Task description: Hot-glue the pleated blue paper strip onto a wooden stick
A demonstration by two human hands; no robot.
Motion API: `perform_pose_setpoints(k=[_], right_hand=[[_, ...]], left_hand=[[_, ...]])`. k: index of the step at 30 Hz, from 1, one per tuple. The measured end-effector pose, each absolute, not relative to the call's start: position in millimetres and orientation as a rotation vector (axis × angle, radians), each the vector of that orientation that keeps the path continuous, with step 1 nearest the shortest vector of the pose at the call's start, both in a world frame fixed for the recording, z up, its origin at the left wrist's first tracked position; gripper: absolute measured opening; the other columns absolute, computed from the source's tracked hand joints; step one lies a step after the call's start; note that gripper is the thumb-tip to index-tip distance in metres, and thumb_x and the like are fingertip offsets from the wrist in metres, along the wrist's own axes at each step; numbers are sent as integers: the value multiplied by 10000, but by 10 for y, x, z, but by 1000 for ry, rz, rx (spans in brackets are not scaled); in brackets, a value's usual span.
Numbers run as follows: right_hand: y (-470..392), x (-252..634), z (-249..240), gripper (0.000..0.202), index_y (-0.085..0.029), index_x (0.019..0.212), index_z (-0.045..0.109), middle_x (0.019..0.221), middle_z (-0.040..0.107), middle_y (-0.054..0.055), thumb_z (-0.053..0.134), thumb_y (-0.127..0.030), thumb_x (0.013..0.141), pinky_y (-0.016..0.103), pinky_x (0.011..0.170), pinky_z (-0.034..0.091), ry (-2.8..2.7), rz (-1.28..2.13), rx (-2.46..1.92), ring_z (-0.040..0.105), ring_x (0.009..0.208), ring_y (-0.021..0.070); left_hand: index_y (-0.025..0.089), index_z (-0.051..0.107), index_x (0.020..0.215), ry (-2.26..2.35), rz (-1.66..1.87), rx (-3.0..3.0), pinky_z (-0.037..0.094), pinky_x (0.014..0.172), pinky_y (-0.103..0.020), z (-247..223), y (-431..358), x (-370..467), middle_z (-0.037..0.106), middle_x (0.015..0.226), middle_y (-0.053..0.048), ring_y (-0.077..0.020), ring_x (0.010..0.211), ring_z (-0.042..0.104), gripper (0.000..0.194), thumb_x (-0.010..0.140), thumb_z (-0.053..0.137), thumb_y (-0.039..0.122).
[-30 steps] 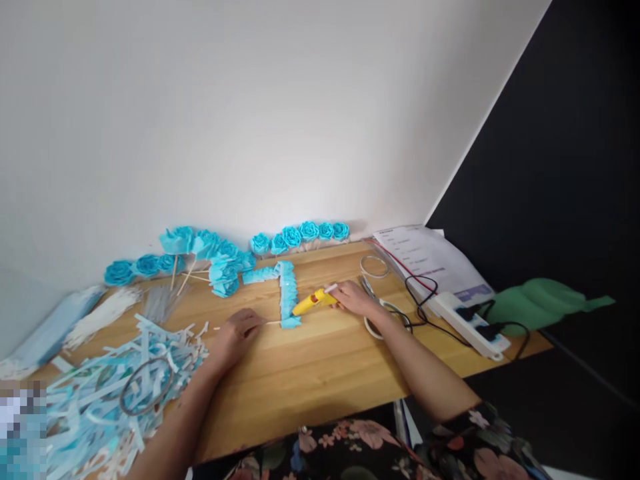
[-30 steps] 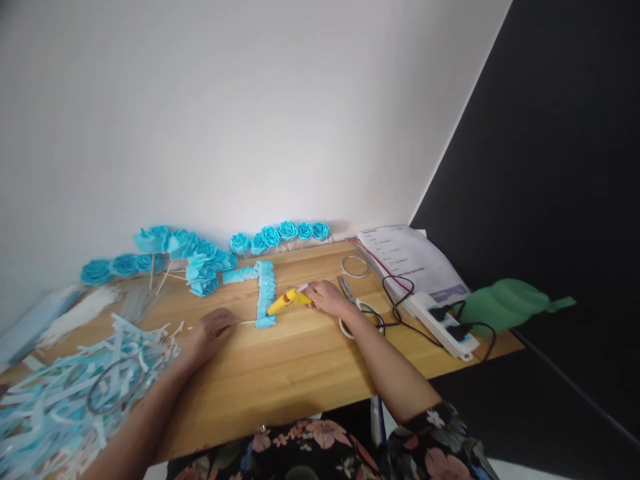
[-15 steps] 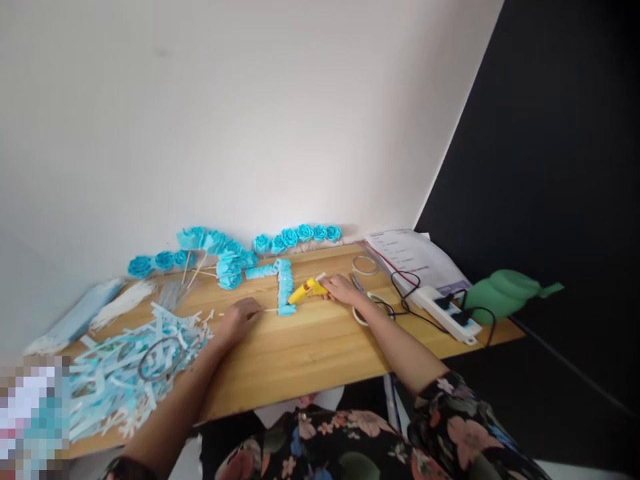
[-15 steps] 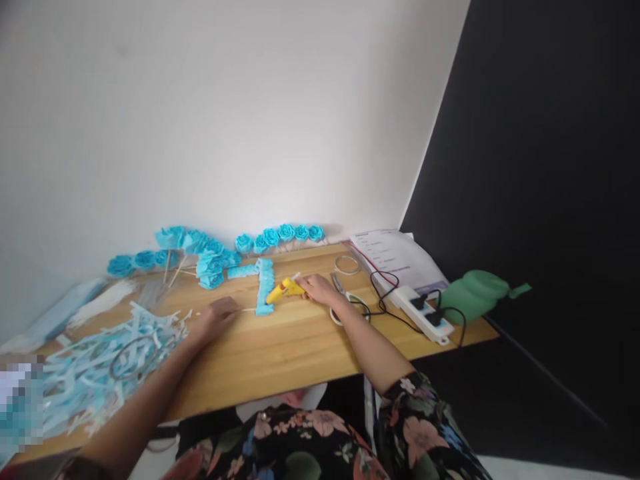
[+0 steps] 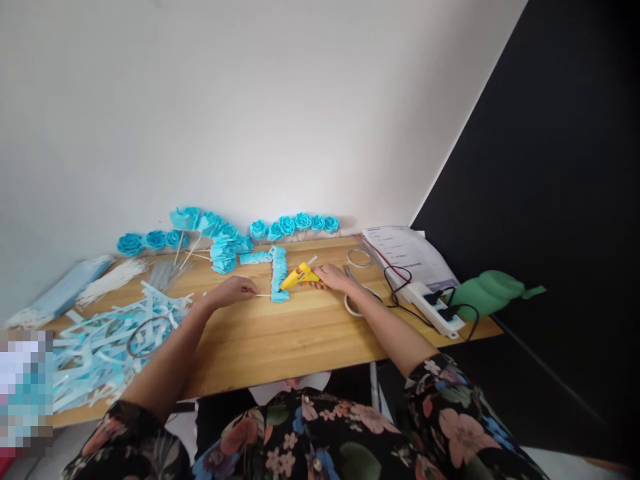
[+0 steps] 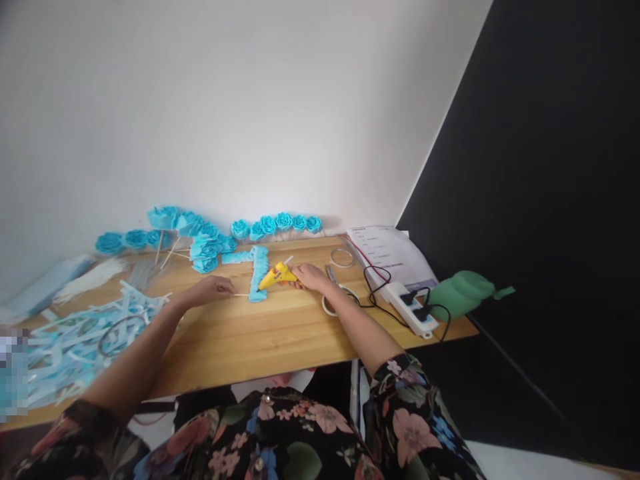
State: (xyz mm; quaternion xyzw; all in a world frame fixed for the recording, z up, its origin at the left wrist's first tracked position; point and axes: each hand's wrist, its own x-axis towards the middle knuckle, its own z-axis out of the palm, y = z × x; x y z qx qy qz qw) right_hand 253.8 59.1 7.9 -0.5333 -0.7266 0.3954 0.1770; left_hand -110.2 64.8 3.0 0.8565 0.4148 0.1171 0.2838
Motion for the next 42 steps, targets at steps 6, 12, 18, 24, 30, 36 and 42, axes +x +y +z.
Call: perform_pose_setpoints(k=[6,12,18,24,30,36,42], right_hand=[[650,2543,87,663,-178,686,679,602,680,27,362,-634,1049,239,528,425,-2035,1218,-1554,554,466,106],[542,2587,1,674,-183,705,692,638,706,41,315,-620,1054,246,598,444,-2019,1047,-1558,584,503,114],[515,2660,-99,603,-198,615,633,544,635,22,447,-627,995,242,572,440,-1925,976,-1472,568,494,120],[556,2748,-212,577,-192,616,628,551,647,28,495,-612,988,216,493,404,-1745,1014,-1439,520,453,96],[539,2776,-222,674,-191,604,661,489,598,20,488,-714,992,218,483,382,-1832,995,-1418,529,453,109],[490,2696,-147,720,-197,639,663,526,630,22,488,-834,926,235,502,391,-1849,964,-1454,550,474,120],[504,2698,-158,669,-201,617,637,532,638,32,484,-761,950,236,499,403,-1777,980,-1430,539,465,115]], left_hand=[[218,831,855,1074,403,2221,546,774,-275,-16,600,-1127,833,934,-71,-217,832,741,314,850,634,462],[188,824,885,1052,481,2259,522,777,-267,-46,513,-1127,808,912,-87,-204,826,728,336,895,593,432],[166,824,927,1052,460,2241,513,820,-262,-43,508,-1139,807,951,-84,-190,851,711,326,907,602,403],[138,826,963,1055,436,2231,498,814,-253,-64,517,-1169,797,944,-79,-193,868,700,325,918,624,390],[125,819,958,1048,439,2212,503,837,-264,-40,484,-1163,778,919,-68,-188,866,687,331,942,634,399],[142,824,930,1007,490,2200,488,790,-252,-46,480,-1156,777,889,-62,-171,831,684,352,930,642,444],[127,823,939,982,492,2194,484,778,-253,-28,478,-1164,779,901,-74,-172,816,678,382,926,632,457]])
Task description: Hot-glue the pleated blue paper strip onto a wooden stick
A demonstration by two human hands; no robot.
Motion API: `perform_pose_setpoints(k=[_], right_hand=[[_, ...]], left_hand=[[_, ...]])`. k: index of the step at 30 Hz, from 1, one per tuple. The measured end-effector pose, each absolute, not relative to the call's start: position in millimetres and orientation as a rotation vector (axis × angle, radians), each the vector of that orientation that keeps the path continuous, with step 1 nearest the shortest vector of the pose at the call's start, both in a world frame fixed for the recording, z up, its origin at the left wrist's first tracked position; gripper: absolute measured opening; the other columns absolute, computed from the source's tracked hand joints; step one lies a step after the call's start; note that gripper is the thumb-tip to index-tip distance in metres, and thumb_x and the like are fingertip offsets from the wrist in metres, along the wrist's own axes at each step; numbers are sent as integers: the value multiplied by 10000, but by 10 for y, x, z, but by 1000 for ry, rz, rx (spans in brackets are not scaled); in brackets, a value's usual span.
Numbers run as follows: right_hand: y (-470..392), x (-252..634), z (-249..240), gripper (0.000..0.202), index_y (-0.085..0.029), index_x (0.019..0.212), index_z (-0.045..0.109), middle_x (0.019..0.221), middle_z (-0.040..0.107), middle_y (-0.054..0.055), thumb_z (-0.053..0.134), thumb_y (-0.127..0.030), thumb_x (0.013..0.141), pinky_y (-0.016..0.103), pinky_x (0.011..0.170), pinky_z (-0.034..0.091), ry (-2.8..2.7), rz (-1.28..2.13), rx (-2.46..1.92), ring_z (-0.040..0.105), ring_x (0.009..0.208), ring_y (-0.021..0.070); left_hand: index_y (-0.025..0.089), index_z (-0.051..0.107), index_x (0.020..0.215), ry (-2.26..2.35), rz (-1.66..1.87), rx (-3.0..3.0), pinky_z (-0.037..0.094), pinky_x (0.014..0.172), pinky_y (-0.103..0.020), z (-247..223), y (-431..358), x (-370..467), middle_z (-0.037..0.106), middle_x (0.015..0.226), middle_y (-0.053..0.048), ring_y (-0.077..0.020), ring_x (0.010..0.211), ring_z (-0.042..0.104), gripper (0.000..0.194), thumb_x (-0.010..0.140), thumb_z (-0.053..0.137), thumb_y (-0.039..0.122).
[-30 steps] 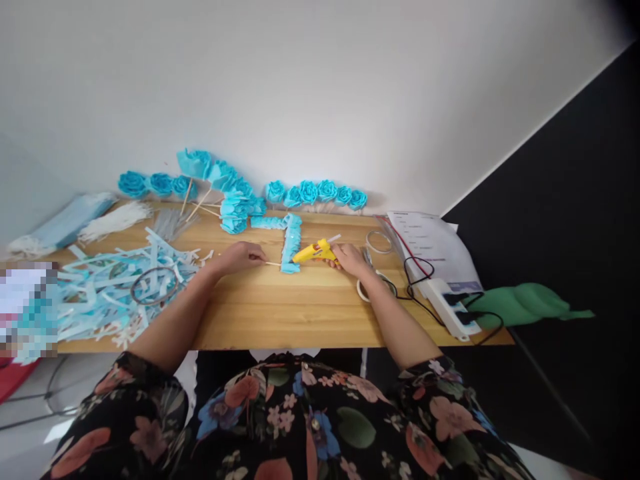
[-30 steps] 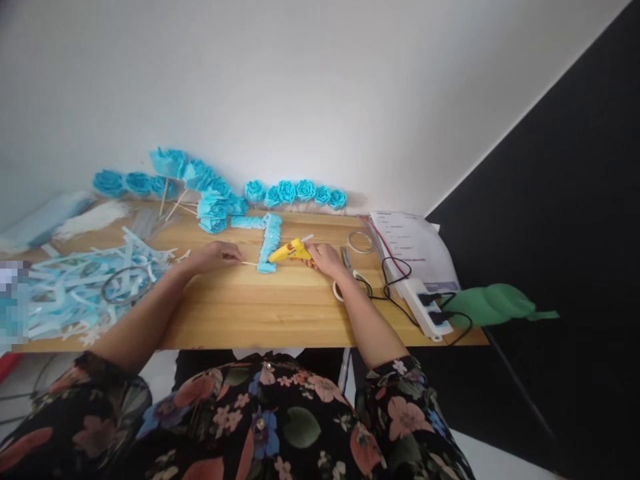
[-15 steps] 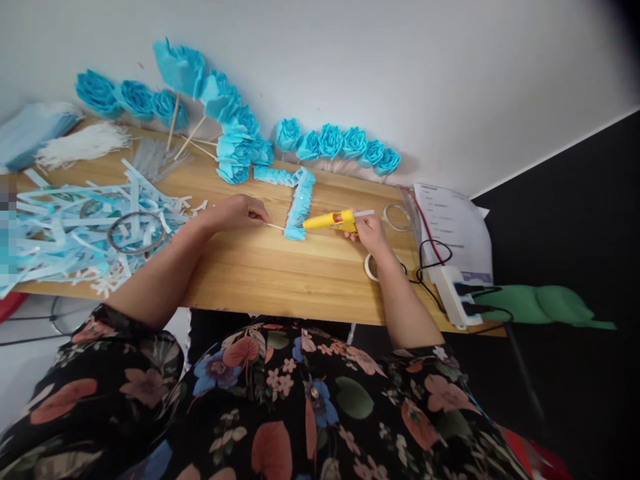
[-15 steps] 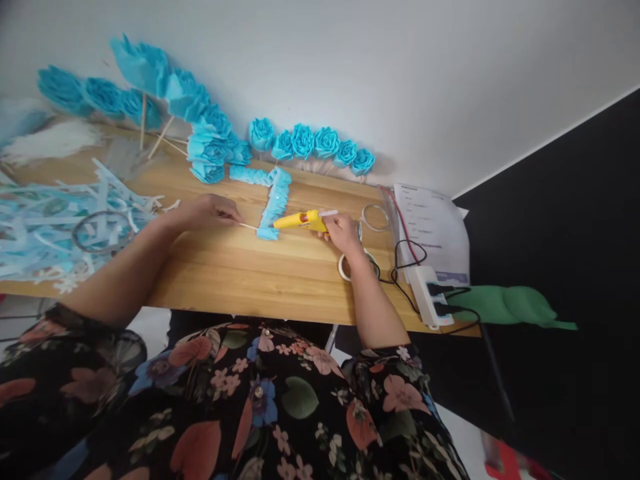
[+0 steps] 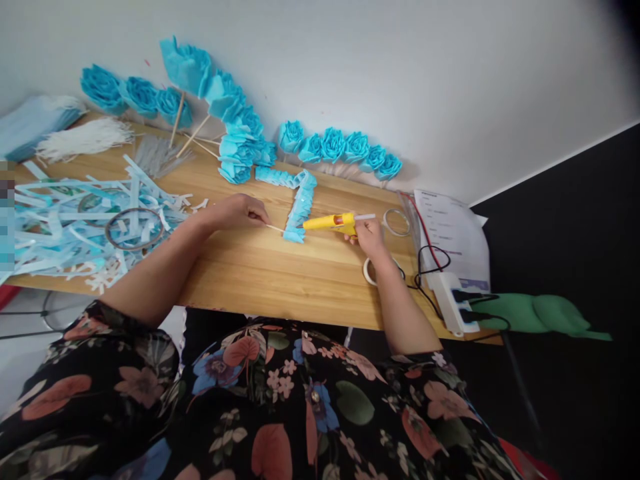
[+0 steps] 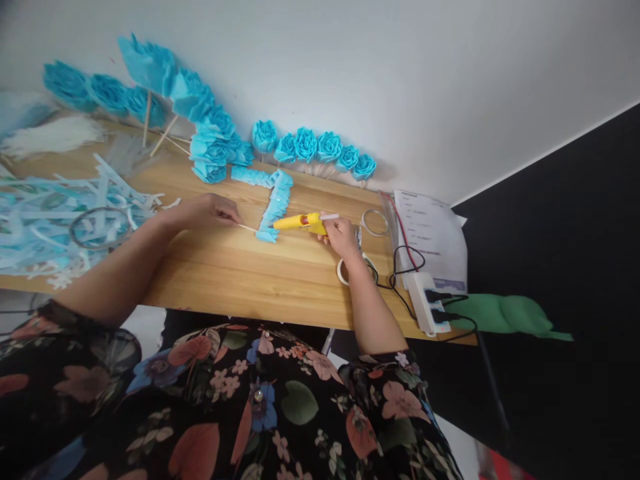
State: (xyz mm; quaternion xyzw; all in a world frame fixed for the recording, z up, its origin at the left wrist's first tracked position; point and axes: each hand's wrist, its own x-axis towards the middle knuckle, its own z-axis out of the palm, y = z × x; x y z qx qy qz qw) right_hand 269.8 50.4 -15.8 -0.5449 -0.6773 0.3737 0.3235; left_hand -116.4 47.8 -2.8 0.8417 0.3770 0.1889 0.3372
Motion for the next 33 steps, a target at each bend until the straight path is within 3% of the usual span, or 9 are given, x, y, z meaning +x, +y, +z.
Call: perform_pose_setpoints(k=[4,11,24,33], right_hand=[[519,2712,-182,633,-200,649,645,570,668,37,501,-732,959,232,491,414,-1773,995,-1437,556,472,118],[498,2681,-164,678,-203,669,652,567,665,39,498,-820,905,242,485,406,-1729,1001,-1433,533,455,117],[505,2723,-195,762,-198,613,645,535,637,35,420,-842,954,233,492,420,-1787,973,-1425,549,462,115],[505,2705,-188,736,-204,592,641,508,629,28,507,-857,902,226,473,390,-1748,979,-1412,535,449,112]], left_hand=[[119,822,939,973,484,2205,485,797,-256,-33,488,-1166,780,922,-81,-165,818,665,355,929,633,420],[151,827,934,998,484,2190,498,792,-255,-35,491,-1160,774,880,-51,-169,809,679,414,926,654,527],[156,830,937,999,489,2187,485,771,-251,-70,507,-1167,788,919,-59,-175,829,696,288,917,670,395],[137,834,952,1013,434,2205,488,775,-238,18,471,-1142,804,967,-88,-176,845,695,327,929,637,397]])
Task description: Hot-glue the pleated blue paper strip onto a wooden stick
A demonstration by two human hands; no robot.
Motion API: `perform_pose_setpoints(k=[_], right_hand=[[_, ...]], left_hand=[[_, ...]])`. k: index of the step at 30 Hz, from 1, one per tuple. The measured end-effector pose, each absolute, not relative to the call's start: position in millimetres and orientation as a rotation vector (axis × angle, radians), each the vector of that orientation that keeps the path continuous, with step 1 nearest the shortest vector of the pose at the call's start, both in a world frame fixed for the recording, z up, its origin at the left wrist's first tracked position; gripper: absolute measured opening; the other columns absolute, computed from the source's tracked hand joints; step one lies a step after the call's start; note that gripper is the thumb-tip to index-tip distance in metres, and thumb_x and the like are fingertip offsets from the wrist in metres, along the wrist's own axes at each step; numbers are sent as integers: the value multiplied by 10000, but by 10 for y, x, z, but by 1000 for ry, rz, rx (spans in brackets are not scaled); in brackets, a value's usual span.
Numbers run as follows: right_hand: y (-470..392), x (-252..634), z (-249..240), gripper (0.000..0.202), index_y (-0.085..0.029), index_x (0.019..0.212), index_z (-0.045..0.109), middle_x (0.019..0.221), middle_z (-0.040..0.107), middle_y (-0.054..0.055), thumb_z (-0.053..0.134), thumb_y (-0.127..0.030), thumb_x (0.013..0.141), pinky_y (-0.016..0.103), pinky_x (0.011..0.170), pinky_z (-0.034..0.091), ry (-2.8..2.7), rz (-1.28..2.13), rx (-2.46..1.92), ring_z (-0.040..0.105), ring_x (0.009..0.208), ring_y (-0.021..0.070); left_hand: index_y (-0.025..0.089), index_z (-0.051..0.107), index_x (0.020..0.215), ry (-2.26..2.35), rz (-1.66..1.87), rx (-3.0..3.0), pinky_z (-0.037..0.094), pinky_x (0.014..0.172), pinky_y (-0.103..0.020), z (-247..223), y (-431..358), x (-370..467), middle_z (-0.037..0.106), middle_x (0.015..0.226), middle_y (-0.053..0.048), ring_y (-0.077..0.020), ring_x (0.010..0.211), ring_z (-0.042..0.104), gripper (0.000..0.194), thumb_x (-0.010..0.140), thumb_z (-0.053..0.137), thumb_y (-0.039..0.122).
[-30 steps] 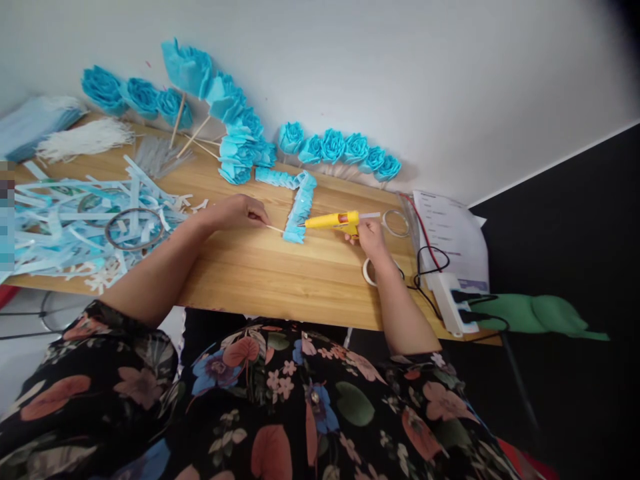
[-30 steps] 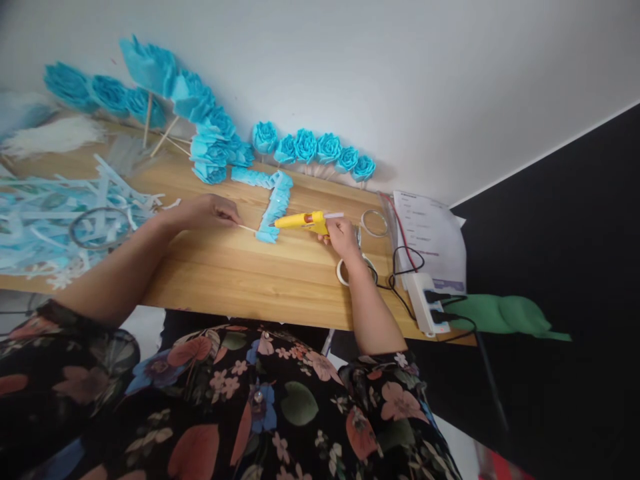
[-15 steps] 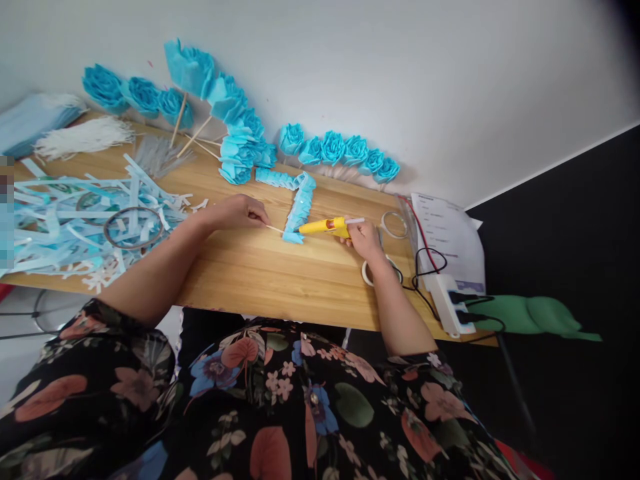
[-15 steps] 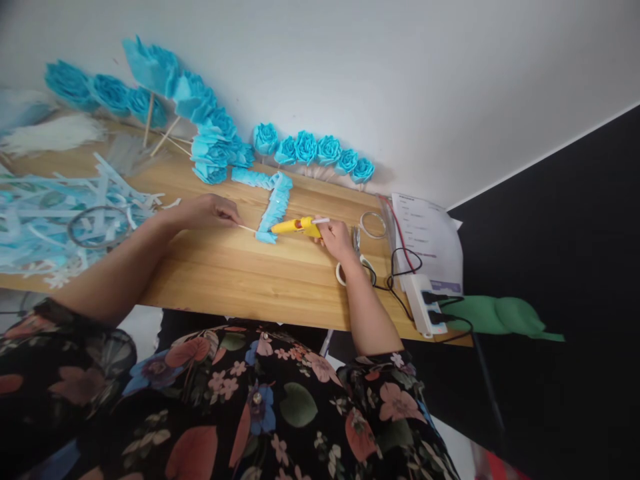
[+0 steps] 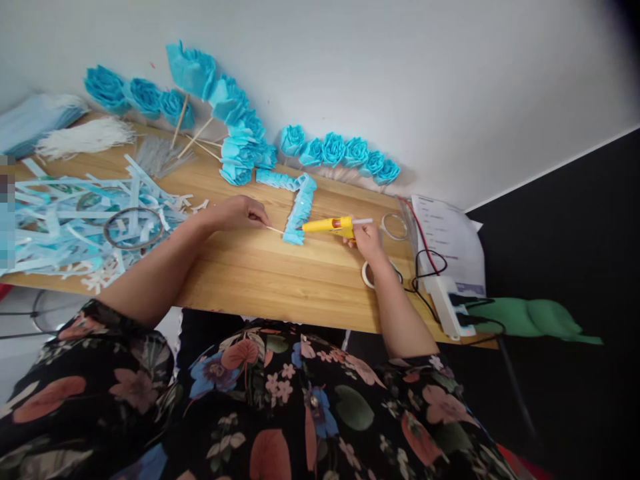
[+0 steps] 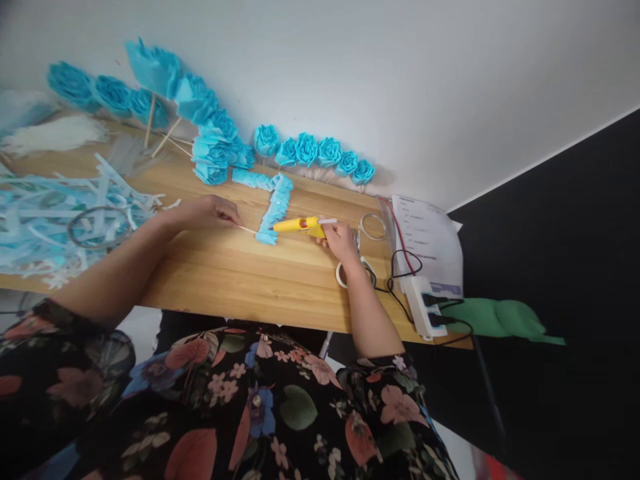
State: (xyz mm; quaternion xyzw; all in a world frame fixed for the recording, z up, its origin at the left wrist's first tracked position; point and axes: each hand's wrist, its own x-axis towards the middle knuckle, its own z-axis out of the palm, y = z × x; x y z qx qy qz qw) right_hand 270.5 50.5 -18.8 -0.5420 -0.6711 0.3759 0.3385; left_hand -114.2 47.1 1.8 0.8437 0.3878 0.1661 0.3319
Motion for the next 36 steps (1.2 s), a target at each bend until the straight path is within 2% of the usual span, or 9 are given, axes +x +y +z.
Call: perform_pose_setpoints(k=[3,8,12,16,20,24,30,36], right_hand=[[508,2714,-199,731,-204,582,648,521,642,32,493,-838,912,224,473,396,-1721,1034,-1359,534,444,105],[489,2664,-167,690,-200,584,655,491,624,22,607,-836,847,231,458,373,-1752,995,-1397,516,425,102],[499,2678,-170,663,-209,600,633,515,642,24,584,-820,850,229,446,380,-1650,1059,-1358,522,421,104],[503,2681,-161,643,-215,589,610,516,640,23,574,-791,871,225,456,396,-1689,1052,-1360,530,432,104],[498,2672,-163,668,-203,608,636,509,641,26,611,-826,847,219,446,387,-1747,1028,-1407,535,434,106],[507,2703,-204,716,-201,608,650,538,662,36,539,-858,870,218,448,403,-1695,1086,-1354,547,443,111],[494,2689,-186,745,-195,593,668,501,636,34,537,-870,881,224,458,387,-1832,957,-1401,549,450,115],[500,2700,-206,760,-204,617,656,528,653,29,527,-913,855,224,448,401,-1720,1066,-1364,544,444,114]], left_hand=[[144,835,945,1021,421,2206,490,772,-236,39,467,-1139,806,966,-89,-178,848,701,317,926,633,388],[160,835,926,1032,412,2211,498,781,-223,44,468,-1133,805,939,-74,-172,841,703,299,914,630,378],[155,835,937,1041,419,2209,500,783,-224,58,454,-1127,812,962,-82,-178,853,707,310,920,621,378],[152,834,936,1029,419,2209,502,776,-233,65,453,-1130,812,969,-86,-183,842,706,342,924,637,431],[153,835,933,1028,430,2215,499,763,-235,43,466,-1137,806,952,-86,-178,829,700,400,928,628,496],[153,833,938,1027,425,2219,506,779,-239,30,474,-1139,806,944,-91,-188,849,711,428,934,619,524],[151,832,921,1021,422,2211,505,781,-245,49,468,-1136,814,967,-97,-199,859,718,370,918,628,459],[157,838,923,1026,432,2213,499,769,-242,59,452,-1124,811,957,-89,-190,851,711,348,916,619,427]])
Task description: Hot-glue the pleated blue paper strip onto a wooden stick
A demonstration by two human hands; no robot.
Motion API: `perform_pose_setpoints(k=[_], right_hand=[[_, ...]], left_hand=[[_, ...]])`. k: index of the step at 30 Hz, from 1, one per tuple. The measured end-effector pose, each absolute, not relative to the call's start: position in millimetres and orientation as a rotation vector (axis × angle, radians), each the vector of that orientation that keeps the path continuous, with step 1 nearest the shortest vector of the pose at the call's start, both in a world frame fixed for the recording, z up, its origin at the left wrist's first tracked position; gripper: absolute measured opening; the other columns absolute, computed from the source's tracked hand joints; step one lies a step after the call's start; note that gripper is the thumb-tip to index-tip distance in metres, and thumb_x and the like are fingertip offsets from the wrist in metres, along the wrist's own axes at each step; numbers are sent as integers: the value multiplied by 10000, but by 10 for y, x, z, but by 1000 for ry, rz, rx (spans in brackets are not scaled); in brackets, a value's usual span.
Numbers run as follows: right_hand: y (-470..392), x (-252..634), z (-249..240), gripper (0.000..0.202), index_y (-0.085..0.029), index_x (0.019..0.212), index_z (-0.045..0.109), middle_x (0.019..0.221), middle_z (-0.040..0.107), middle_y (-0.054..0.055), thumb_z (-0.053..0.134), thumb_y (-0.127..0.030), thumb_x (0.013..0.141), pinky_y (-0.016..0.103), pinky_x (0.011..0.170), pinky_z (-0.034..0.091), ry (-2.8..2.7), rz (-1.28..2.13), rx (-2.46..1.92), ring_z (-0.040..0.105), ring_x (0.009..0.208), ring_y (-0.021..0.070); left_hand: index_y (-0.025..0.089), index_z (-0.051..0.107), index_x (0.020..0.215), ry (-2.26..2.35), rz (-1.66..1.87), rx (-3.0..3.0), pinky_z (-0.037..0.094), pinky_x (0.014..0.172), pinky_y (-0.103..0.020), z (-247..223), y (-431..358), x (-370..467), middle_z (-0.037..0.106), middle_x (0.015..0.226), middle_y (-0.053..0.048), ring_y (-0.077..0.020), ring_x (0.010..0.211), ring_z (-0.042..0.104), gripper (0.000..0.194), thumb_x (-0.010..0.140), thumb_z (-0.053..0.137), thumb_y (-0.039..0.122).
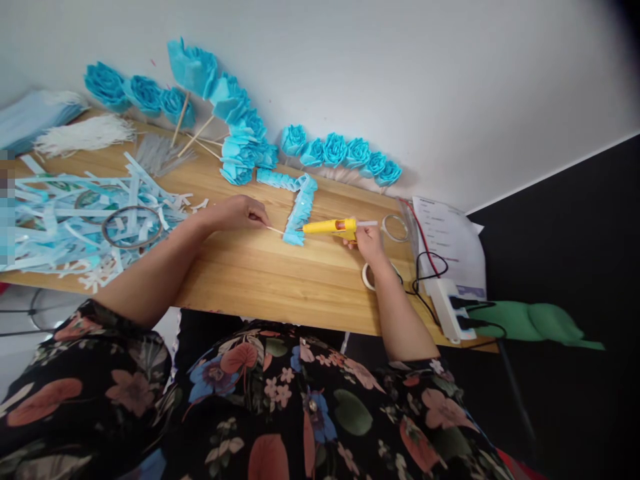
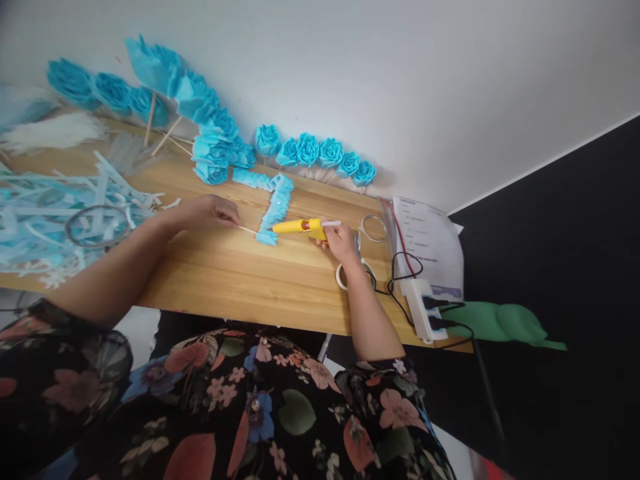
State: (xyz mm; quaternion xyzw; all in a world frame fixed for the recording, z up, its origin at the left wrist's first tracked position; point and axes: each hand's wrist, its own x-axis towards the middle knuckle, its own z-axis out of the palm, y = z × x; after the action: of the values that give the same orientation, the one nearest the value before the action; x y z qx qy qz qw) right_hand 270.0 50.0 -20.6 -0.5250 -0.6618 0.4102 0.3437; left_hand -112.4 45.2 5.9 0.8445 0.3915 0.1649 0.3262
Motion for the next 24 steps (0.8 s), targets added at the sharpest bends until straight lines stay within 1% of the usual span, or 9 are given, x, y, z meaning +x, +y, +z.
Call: perform_pose_setpoints(k=[6,10,15,21,24], right_hand=[[481,2684,-179,725,-200,611,662,519,650,22,583,-880,852,224,455,387,-1767,993,-1373,532,440,105],[488,2697,-183,725,-201,640,678,535,662,26,558,-881,860,225,450,395,-1669,1052,-1371,538,435,109],[468,2675,-156,696,-210,623,657,523,648,24,587,-861,858,228,461,409,-1771,975,-1423,568,468,126],[466,2676,-148,702,-215,645,630,551,670,35,561,-885,840,229,454,418,-1638,1071,-1421,547,440,118],[461,2669,-139,716,-212,626,628,538,661,37,562,-893,836,231,462,416,-1693,1041,-1416,555,451,122]], left_hand=[[150,836,931,1030,428,2214,496,771,-238,43,459,-1120,807,959,-87,-184,847,704,378,924,617,458],[165,831,925,1026,423,2209,502,787,-240,40,462,-1125,806,960,-81,-186,845,703,388,929,625,493],[149,836,918,1007,450,2201,501,773,-242,47,459,-1132,804,942,-95,-190,831,705,376,917,629,462],[161,839,925,1021,434,2187,510,777,-244,48,461,-1132,815,971,-99,-204,856,709,401,920,652,515],[158,844,930,1025,431,2190,514,789,-250,55,459,-1130,816,975,-104,-203,850,709,393,919,645,497]])
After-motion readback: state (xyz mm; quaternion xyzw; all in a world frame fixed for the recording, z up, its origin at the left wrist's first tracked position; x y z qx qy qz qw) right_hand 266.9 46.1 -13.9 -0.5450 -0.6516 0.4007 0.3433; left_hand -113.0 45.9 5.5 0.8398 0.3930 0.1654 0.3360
